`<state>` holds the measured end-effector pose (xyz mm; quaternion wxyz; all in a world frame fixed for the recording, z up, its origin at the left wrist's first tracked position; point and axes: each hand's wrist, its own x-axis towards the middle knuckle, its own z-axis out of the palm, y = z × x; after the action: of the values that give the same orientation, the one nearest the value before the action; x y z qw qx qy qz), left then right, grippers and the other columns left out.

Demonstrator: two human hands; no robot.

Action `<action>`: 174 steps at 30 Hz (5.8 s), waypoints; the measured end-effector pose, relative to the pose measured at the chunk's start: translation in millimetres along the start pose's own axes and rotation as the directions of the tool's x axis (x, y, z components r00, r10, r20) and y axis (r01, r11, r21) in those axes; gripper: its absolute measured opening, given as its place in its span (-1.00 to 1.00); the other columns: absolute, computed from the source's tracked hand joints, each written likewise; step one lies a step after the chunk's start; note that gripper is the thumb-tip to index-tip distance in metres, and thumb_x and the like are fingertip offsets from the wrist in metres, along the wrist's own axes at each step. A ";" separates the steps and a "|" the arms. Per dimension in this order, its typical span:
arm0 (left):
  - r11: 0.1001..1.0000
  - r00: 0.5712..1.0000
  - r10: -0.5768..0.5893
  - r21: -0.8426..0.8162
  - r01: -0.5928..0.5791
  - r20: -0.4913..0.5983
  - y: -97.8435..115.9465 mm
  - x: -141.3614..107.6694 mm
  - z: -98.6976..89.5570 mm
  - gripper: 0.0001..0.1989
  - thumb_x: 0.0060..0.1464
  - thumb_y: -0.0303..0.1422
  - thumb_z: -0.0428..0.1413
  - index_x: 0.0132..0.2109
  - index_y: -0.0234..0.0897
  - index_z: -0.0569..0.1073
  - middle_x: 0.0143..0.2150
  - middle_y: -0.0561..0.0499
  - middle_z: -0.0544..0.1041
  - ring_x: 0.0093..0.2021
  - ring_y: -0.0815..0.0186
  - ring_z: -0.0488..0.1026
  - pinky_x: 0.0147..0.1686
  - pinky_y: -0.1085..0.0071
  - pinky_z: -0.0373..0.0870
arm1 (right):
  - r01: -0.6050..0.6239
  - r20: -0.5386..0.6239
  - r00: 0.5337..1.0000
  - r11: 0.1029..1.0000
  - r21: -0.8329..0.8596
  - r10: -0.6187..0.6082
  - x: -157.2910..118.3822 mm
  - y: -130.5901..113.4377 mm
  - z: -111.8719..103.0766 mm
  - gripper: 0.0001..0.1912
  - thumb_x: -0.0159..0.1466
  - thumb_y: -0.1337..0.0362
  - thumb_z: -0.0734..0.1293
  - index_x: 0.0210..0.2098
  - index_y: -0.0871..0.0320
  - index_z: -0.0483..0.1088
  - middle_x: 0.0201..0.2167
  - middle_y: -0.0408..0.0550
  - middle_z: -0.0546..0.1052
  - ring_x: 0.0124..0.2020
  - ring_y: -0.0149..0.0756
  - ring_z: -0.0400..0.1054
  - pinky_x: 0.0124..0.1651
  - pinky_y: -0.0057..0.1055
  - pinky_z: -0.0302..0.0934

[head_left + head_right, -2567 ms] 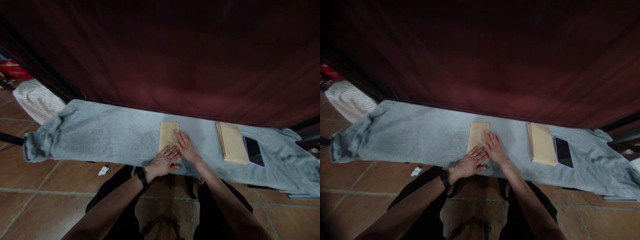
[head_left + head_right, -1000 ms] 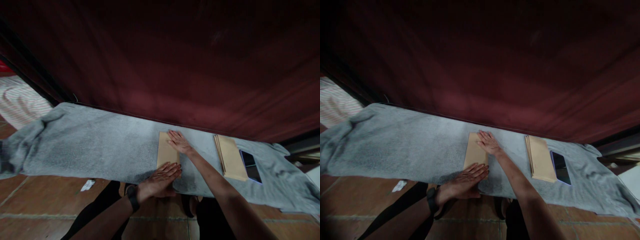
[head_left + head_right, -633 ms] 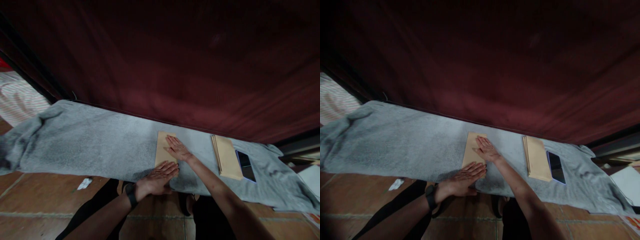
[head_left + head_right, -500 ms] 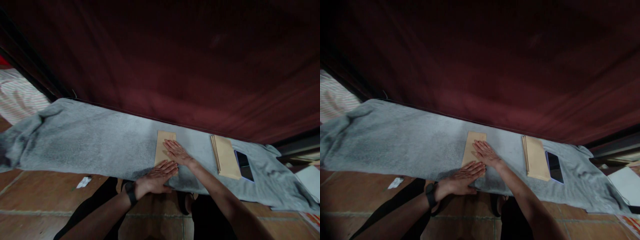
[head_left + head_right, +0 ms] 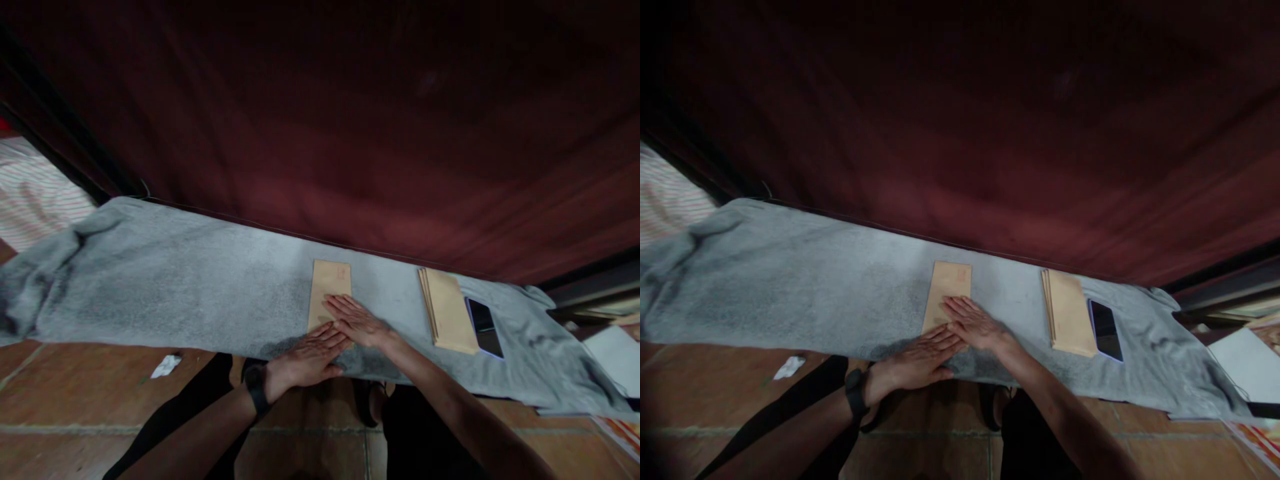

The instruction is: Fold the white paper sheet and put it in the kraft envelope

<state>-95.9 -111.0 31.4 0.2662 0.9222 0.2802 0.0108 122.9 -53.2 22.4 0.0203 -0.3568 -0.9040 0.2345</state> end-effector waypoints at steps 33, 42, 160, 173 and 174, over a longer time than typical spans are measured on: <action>0.978 0.958 0.071 -0.168 -0.121 -0.277 -0.7 -3.6 -4.4 -0.62 0.35 -0.21 0.02 0.24 -0.12 0.43 0.31 -0.04 0.42 0.35 0.23 0.30 0.35 0.21 0.19 | -0.134 -0.035 0.990 0.991 -0.015 0.133 -66.8 -30.9 25.3 -0.33 0.53 -0.03 -0.10 0.49 0.18 -0.23 0.50 -0.01 -0.14 0.51 -0.30 -0.30 0.53 -0.13 -0.33; 0.994 0.954 -0.087 0.033 0.100 -0.286 -23.2 50.3 -9.4 -0.45 0.41 -0.11 -0.18 0.40 -0.27 0.22 0.47 -0.13 0.16 0.48 0.19 0.00 0.43 0.12 -0.05 | -0.126 -0.267 0.957 0.992 -0.012 0.118 -81.7 -42.9 47.2 -0.42 0.47 0.11 0.21 0.41 0.13 0.12 0.40 0.07 0.21 0.43 -0.19 0.04 0.48 -0.03 -0.10; 0.932 0.868 -0.249 0.136 0.335 -0.430 40.6 44.4 43.8 -0.42 0.43 -0.18 -0.30 0.43 -0.39 0.14 0.46 -0.21 0.15 0.48 0.20 0.01 0.41 0.08 0.07 | -0.329 -0.600 0.778 0.934 -0.137 0.185 -76.1 -79.7 84.8 -0.47 0.35 0.30 0.27 0.27 0.40 0.31 0.24 0.29 0.41 0.32 -0.05 0.25 0.44 -0.05 0.01; 0.826 0.708 -0.356 0.148 0.543 -0.609 -16.4 42.1 28.5 -0.41 0.38 -0.18 -0.20 0.44 -0.35 0.13 0.47 -0.24 0.14 0.47 0.06 0.04 0.39 -0.01 0.03 | -0.342 -0.561 0.801 0.928 -0.147 0.207 -79.0 -80.9 80.5 -0.45 0.41 0.23 0.25 0.34 0.29 0.23 0.35 0.18 0.28 0.37 -0.04 0.16 0.43 -0.01 0.00; 0.816 0.679 -0.366 0.132 0.563 -0.636 -17.4 36.5 29.6 -0.40 0.38 -0.17 -0.19 0.43 -0.39 0.15 0.45 -0.29 0.16 0.46 0.03 0.07 0.37 -0.02 0.08 | -0.347 -0.562 0.799 0.927 -0.143 0.212 -78.9 -81.3 80.0 -0.45 0.41 0.23 0.26 0.33 0.31 0.24 0.35 0.18 0.29 0.36 -0.04 0.17 0.43 -0.02 0.00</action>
<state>-69.0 -94.0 -7.3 0.0088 0.7992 0.5736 0.1792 113.7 -189.2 -2.8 0.1941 -0.5381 -0.8201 0.0151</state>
